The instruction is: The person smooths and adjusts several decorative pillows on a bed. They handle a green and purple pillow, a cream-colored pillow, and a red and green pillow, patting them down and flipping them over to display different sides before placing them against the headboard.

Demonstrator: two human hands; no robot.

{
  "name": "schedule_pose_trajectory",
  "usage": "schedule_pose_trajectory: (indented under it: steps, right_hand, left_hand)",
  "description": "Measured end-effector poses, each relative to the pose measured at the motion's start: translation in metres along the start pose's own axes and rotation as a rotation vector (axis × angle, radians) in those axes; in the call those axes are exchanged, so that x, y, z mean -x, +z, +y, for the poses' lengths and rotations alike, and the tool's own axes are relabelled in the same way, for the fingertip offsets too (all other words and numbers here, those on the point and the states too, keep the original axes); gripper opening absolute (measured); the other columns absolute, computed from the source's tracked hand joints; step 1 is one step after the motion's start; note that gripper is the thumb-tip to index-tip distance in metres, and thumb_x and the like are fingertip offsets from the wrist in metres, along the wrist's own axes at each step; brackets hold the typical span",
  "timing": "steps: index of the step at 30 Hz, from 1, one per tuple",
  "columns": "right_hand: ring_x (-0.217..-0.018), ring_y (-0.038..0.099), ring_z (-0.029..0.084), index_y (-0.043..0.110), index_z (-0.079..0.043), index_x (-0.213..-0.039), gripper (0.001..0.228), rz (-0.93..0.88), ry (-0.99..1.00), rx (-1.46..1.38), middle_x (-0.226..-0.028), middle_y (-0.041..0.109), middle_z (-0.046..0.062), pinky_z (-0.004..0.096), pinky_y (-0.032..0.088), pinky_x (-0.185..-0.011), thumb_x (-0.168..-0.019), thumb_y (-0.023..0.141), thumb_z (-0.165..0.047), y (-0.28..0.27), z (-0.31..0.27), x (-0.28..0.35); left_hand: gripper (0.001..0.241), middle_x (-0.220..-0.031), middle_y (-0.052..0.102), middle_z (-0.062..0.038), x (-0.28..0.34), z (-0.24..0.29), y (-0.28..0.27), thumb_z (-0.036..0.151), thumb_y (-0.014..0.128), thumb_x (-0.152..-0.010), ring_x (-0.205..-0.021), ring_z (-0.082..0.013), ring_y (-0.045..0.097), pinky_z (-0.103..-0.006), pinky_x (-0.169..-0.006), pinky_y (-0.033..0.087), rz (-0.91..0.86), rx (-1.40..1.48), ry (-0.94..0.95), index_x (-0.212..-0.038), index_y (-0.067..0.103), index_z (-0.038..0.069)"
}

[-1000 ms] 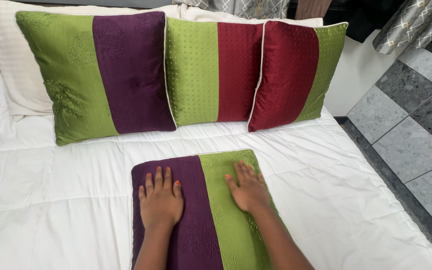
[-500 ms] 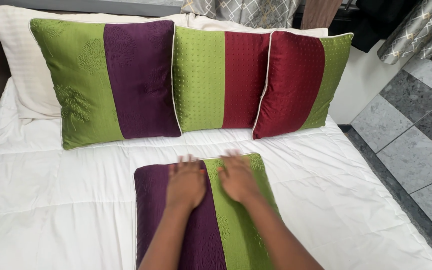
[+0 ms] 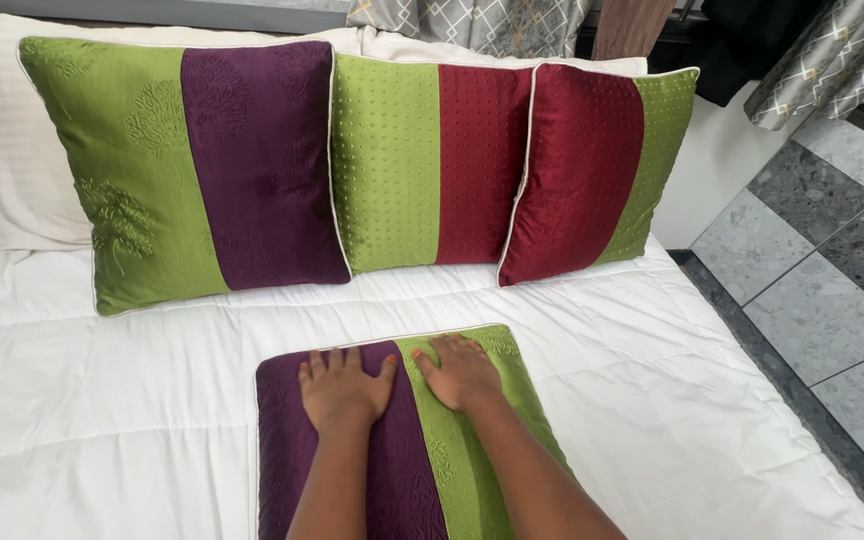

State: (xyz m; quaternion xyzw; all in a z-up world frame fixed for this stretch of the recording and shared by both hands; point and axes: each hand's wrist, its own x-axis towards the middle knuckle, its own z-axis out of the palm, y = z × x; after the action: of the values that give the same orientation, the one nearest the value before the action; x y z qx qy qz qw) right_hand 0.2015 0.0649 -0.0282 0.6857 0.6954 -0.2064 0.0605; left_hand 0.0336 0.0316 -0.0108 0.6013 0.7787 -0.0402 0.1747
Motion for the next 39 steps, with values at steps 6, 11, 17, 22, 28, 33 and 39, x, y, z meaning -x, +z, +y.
schedule_pose_trajectory:
  steps: [6, 11, 17, 22, 28, 33, 39]
  right_hand:
    - [-0.159, 0.010, 0.024, 0.014, -0.018, -0.165, 0.083, -0.002, 0.128, -0.027, -0.173, 0.009, 0.005, 0.043, 0.010, -0.129, -0.100, 0.014, -0.070, -0.011, 0.019, 0.008]
    - [-0.160, 0.010, 0.021, 0.014, -0.023, -0.165, 0.084, 0.061, 0.202, -0.080, -0.173, 0.010, 0.001, 0.043, 0.013, -0.129, -0.097, 0.017, -0.073, 0.001, 0.055, 0.006]
    - [-0.159, 0.009, 0.017, 0.019, -0.022, -0.163, 0.082, 0.165, 0.186, -0.127, -0.173, 0.012, -0.001, 0.042, 0.012, -0.129, -0.097, 0.023, -0.071, 0.017, 0.094, 0.002]
    - [-0.159, 0.005, 0.021, 0.024, -0.017, -0.161, 0.077, 0.285, 0.145, -0.061, -0.172, 0.011, 0.003, 0.044, 0.006, -0.129, -0.101, 0.023, -0.065, -0.003, 0.059, 0.040]
    - [-0.158, 0.007, 0.025, 0.025, -0.010, -0.160, 0.067, 0.361, -0.141, 0.010, -0.170, 0.015, 0.006, 0.047, 0.002, -0.127, -0.105, 0.024, -0.049, 0.019, -0.019, 0.088]
    - [-0.157, 0.014, 0.018, 0.022, -0.013, -0.161, 0.064, 0.344, -0.169, 0.002, -0.170, 0.019, 0.003, 0.040, 0.006, -0.128, -0.104, 0.024, -0.044, 0.031, -0.026, 0.112]
    - [-0.157, 0.006, 0.017, 0.011, -0.013, -0.162, 0.067, 0.326, -0.055, 0.060, -0.171, 0.009, 0.003, 0.040, 0.003, -0.126, -0.105, 0.016, -0.047, 0.035, -0.007, 0.117]
  left_hand:
    - [0.082, -0.170, 0.023, -0.006, -0.001, -0.022, 0.019, 0.072, 0.028, -0.097, -0.159, -0.0274, 0.014, -0.0438, -0.128, 0.009, 0.116, 0.067, -0.132, -0.161, 0.032, 0.021]
    - [0.080, -0.171, 0.015, -0.002, 0.005, -0.033, 0.006, 0.071, 0.028, -0.097, -0.159, -0.0302, 0.009, -0.0556, -0.125, 0.008, 0.041, 0.161, -0.227, -0.162, 0.025, 0.024]
    - [0.074, -0.173, 0.014, 0.005, 0.008, -0.058, 0.006, 0.063, 0.027, -0.100, -0.159, -0.0315, 0.014, -0.0662, -0.125, 0.007, 0.008, 0.287, -0.301, -0.164, 0.021, 0.026]
    - [0.071, -0.170, 0.010, -0.004, 0.017, -0.050, 0.016, 0.054, 0.024, -0.104, -0.153, -0.0375, 0.014, -0.0629, -0.120, 0.005, 0.158, 0.165, -0.188, -0.164, 0.016, 0.016]
    - [0.054, -0.165, 0.027, -0.008, 0.097, 0.006, 0.008, 0.040, 0.034, -0.103, -0.155, -0.0347, 0.018, -0.0584, -0.123, 0.010, 0.279, 0.127, 0.187, -0.154, 0.039, 0.025]
    - [0.050, -0.156, 0.043, -0.009, 0.100, -0.016, 0.054, 0.037, 0.039, -0.101, -0.148, -0.0304, 0.030, -0.0490, -0.120, 0.020, 0.557, 0.217, 0.308, -0.146, 0.052, 0.018]
    - [0.055, -0.159, 0.040, -0.009, 0.105, -0.036, 0.064, 0.037, 0.035, -0.102, -0.148, -0.0304, 0.031, -0.0483, -0.120, 0.021, 0.647, 0.131, 0.260, -0.151, 0.045, 0.014]
